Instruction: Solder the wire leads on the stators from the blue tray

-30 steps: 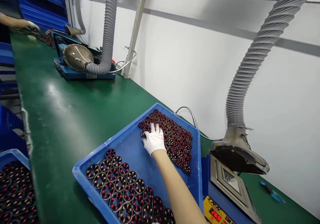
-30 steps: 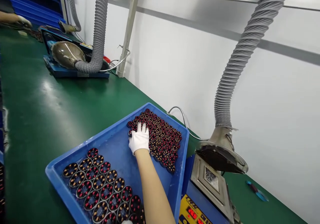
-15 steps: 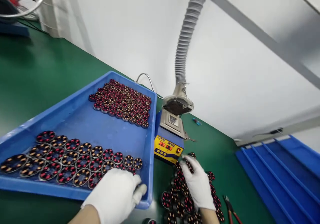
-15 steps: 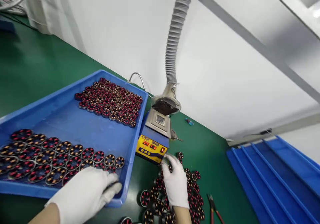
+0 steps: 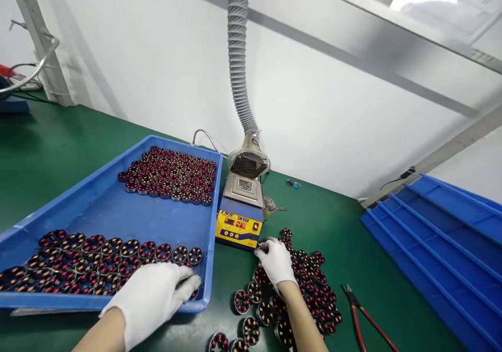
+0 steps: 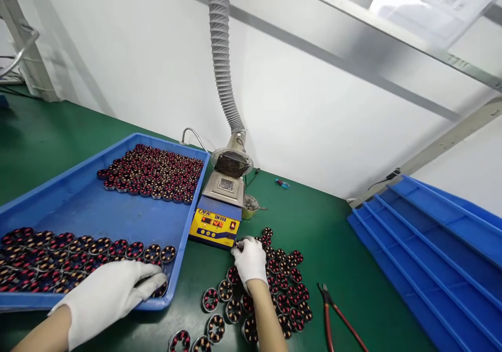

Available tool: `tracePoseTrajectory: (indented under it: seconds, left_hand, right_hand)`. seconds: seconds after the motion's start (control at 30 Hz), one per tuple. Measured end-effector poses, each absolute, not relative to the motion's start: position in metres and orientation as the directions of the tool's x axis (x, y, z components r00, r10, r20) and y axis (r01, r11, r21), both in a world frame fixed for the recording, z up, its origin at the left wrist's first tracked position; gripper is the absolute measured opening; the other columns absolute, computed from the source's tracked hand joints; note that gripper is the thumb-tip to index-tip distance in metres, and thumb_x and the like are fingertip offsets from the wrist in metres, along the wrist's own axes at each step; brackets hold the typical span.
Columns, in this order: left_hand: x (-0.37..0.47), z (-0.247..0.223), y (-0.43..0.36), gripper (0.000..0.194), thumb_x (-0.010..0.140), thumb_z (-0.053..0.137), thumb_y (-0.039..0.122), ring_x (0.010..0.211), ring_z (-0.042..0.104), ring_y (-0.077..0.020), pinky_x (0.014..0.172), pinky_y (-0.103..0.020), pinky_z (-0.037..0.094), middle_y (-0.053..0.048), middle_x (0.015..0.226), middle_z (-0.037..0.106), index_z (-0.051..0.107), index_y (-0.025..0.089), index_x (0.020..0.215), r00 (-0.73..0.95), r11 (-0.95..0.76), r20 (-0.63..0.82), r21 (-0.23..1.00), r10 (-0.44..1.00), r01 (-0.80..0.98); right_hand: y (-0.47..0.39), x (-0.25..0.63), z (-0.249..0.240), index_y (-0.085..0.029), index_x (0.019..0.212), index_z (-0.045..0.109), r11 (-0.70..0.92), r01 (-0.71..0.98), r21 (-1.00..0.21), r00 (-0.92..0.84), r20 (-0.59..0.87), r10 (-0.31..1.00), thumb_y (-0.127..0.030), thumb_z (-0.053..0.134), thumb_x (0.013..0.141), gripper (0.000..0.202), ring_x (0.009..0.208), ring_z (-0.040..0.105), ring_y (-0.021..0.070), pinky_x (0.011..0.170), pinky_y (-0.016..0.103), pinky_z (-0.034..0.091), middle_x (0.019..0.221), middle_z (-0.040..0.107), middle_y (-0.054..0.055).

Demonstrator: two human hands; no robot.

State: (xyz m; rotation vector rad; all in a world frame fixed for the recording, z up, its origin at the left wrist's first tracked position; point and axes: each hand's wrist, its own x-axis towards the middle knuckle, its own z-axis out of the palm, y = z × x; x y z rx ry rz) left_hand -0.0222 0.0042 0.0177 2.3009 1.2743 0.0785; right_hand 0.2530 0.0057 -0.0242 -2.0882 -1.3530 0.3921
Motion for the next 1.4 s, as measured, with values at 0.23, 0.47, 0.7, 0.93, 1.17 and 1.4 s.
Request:
tracePoseTrajectory:
  seconds: [0.23,0.47,0.7,0.93,1.17,1.4]
  left_hand:
    - [0.001,0.065,0.018,0.032,0.088,0.043,0.040,0.070,0.062,-0.0209,0.064,-0.032,0.045,-0.004,0.080,0.069,0.062,0.022,0.106,0.561,-0.688,0.404,0.492,0.723,0.534]
    - [0.060,0.104,0.013,0.025,0.086,0.051,0.028,0.096,0.057,-0.0209,0.081,-0.039,0.046,-0.007,0.109,0.062,0.050,0.021,0.109,0.243,-0.891,0.883,0.317,0.402,0.325]
    - [0.051,0.098,0.027,0.027,0.092,0.039,0.043,0.083,0.061,-0.0148,0.073,-0.029,0.049,-0.003,0.090,0.066,0.055,0.022,0.096,0.331,-0.913,0.852,0.393,0.405,0.106]
    - [0.046,0.097,0.031,0.027,0.096,0.031,0.031,0.081,0.059,-0.0172,0.072,-0.033,0.045,-0.005,0.090,0.066,0.054,0.018,0.092,0.437,-0.954,0.853,0.210,0.286,0.213]
    - [0.044,0.097,0.030,0.026,0.097,0.029,0.031,0.082,0.060,-0.0160,0.072,-0.032,0.045,-0.004,0.091,0.066,0.052,0.019,0.094,0.389,-0.944,0.868,0.225,0.307,0.242]
    - [0.044,0.095,0.027,0.016,0.092,0.038,0.018,0.077,0.059,-0.0178,0.070,-0.034,0.045,-0.005,0.087,0.067,0.053,0.015,0.088,0.365,-0.929,0.896,0.122,0.254,0.348]
  right_hand:
    - [-0.015,0.247,0.040,-0.021,0.103,0.059,0.080,0.222,-0.972,0.468,0.178,0.865,-0.060,0.058,0.069,0.053,0.091,0.063,0.0242,0.078,0.039,0.051,0.103,0.067,0.010]
    - [-0.013,0.182,0.088,-0.035,0.095,0.069,0.379,-0.384,-0.842,0.252,0.300,0.920,-0.046,0.071,0.069,0.029,0.091,0.064,0.0199,0.083,0.034,0.051,0.105,0.068,0.002]
    - [-0.013,0.207,0.104,-0.029,0.089,0.072,0.524,0.076,-0.848,0.037,0.528,0.848,-0.044,0.072,0.069,0.025,0.079,0.062,0.0221,0.068,0.032,0.053,0.086,0.065,0.007]
    - [-0.004,0.196,0.089,-0.023,0.052,0.063,0.507,-0.111,-0.855,0.200,0.481,0.854,-0.047,0.071,0.069,0.030,0.056,0.050,0.0154,0.054,0.028,0.045,0.056,0.049,0.000]
    - [-0.003,0.197,0.089,-0.024,0.073,0.070,0.421,-0.126,-0.898,0.206,0.391,0.897,-0.051,0.073,0.063,0.028,0.065,0.058,0.0197,0.060,0.032,0.049,0.069,0.062,0.004]
    - [-0.011,0.193,0.081,-0.025,0.063,0.064,0.635,0.203,-0.745,0.579,0.615,0.536,-0.028,0.075,0.068,0.012,0.062,0.062,0.0165,0.056,0.028,0.053,0.068,0.063,0.000]
